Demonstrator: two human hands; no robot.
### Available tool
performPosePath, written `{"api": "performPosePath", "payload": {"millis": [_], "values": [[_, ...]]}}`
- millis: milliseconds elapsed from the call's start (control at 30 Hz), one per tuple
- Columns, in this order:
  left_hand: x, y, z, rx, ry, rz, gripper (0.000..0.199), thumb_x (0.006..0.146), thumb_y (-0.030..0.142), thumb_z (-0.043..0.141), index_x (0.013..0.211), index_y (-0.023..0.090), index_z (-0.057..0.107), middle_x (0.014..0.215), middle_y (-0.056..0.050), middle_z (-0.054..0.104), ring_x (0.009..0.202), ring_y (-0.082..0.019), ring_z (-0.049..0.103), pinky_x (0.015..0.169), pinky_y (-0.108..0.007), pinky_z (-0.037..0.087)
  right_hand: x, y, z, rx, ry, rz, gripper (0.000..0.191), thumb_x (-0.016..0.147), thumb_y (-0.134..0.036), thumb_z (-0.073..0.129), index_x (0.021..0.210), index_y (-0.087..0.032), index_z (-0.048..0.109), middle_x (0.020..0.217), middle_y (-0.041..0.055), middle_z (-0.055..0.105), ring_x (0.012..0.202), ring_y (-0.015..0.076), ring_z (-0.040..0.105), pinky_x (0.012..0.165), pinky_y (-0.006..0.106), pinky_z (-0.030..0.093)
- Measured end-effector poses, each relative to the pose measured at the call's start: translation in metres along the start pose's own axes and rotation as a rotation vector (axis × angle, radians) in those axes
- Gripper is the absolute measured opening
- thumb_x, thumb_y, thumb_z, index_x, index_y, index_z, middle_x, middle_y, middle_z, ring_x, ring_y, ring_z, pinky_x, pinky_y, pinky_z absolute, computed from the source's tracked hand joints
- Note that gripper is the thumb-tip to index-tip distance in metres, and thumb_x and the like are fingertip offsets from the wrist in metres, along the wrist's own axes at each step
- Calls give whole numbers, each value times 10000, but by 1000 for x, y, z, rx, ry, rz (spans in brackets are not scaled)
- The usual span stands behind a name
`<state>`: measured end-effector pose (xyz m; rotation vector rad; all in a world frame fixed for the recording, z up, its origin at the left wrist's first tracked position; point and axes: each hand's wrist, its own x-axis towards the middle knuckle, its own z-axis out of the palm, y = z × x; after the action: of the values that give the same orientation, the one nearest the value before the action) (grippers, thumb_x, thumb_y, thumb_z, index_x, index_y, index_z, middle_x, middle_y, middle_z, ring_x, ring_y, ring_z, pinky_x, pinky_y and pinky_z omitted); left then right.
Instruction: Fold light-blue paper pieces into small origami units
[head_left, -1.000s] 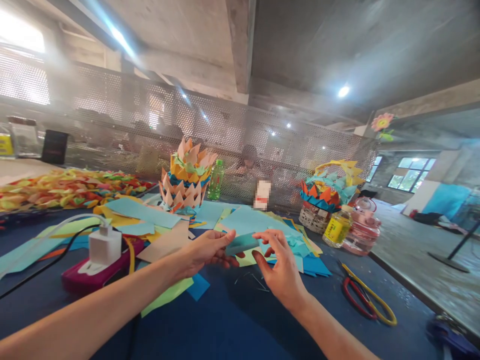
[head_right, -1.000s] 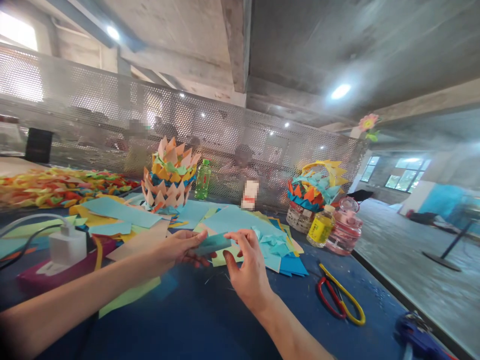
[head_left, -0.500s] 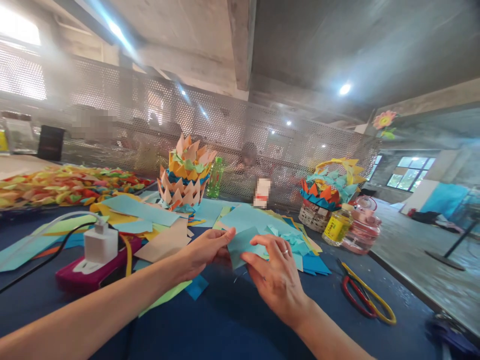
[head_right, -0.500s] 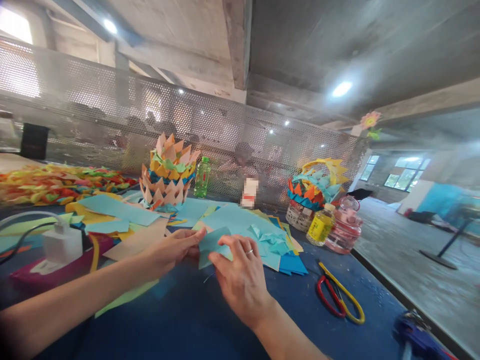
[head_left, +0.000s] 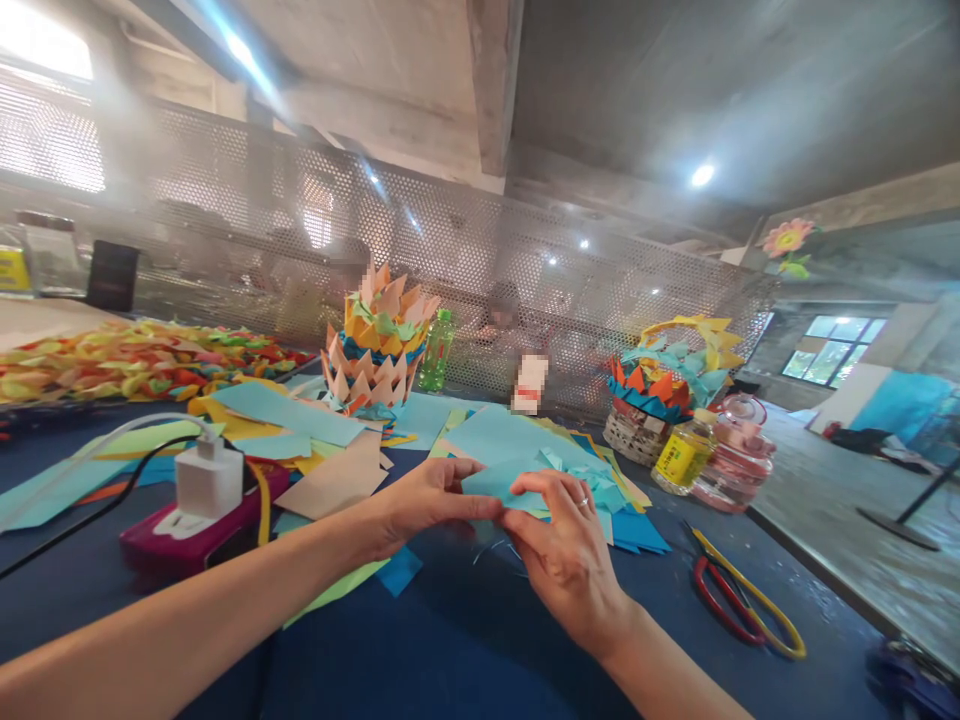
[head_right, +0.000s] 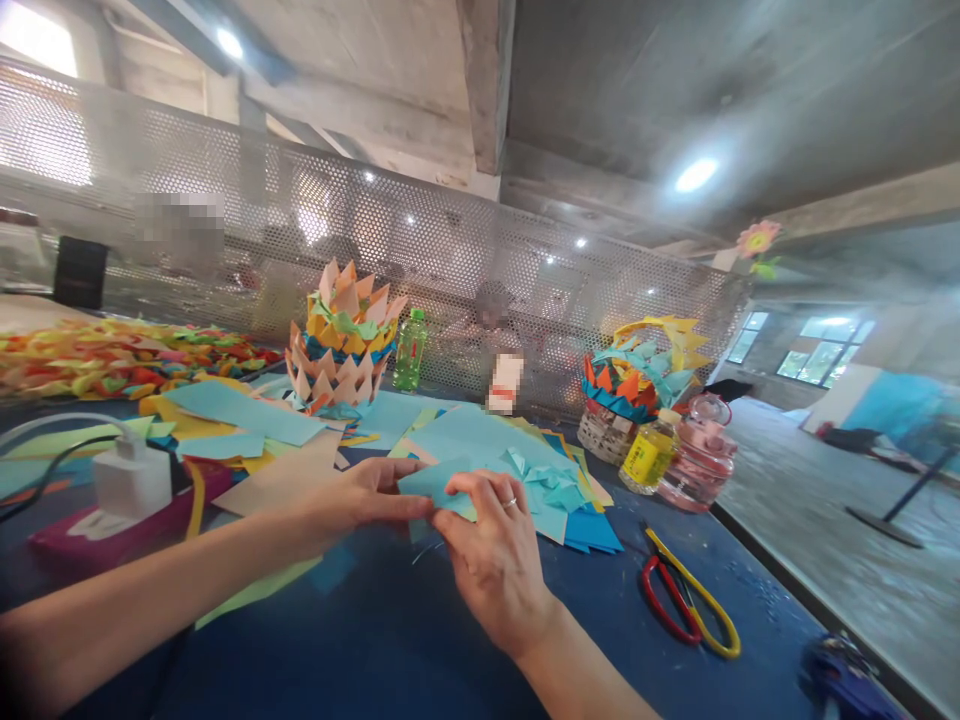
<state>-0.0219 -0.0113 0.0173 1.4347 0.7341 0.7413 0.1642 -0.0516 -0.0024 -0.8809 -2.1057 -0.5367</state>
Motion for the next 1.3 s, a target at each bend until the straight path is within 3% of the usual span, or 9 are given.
{"api": "performPosePath", "payload": {"millis": [133, 367, 567, 900, 1300], "values": [[4, -5, -4, -54, 59, 12, 240, 620, 261, 695, 823, 137, 663, 667, 7, 627, 585, -97, 552, 569, -210, 432, -1, 0, 1, 16, -11, -2, 187, 811, -96, 532, 852, -238, 647, 981, 38, 546, 927, 188, 482, 818, 349, 374], [5, -7, -5, -70, 102, -1, 150, 567, 157, 659, 714, 131, 666, 632, -3, 653, 586, -125, 587, 614, -249, 464, -1, 2, 3, 29, -32, 74, 119, 795, -149, 575, 854, -230, 639, 969, 47, 549, 910, 192, 493, 808, 348, 385], [5, -10, -5, -100, 72, 6, 216, 551, 111, 654, 766, 132, 666, 657, 4, 653, 604, -121, 587, 647, -250, 474, 0, 1, 4, 118, -61, 139, 76, 819, -230, 575, 856, -236, 642, 934, 48, 542, 892, 186, 497, 792, 346, 401], [7, -16, 1, -31, 38, 54, 264, 536, 116, 670, 799, 135, 672, 702, 15, 651, 678, -134, 582, 720, -263, 454, -1, 3, 13, 136, -59, 408, 131, 785, -317, 603, 709, -210, 611, 853, 35, 536, 847, 183, 512, 756, 333, 417], [5, -15, 5, 112, 57, 100, 333, 589, 213, 702, 912, 139, 670, 829, -17, 688, 748, -160, 607, 712, -251, 440, -3, 4, 15, 127, -107, 459, 139, 781, -319, 618, 708, -203, 600, 859, 24, 553, 858, 185, 529, 814, 353, 394]]}}
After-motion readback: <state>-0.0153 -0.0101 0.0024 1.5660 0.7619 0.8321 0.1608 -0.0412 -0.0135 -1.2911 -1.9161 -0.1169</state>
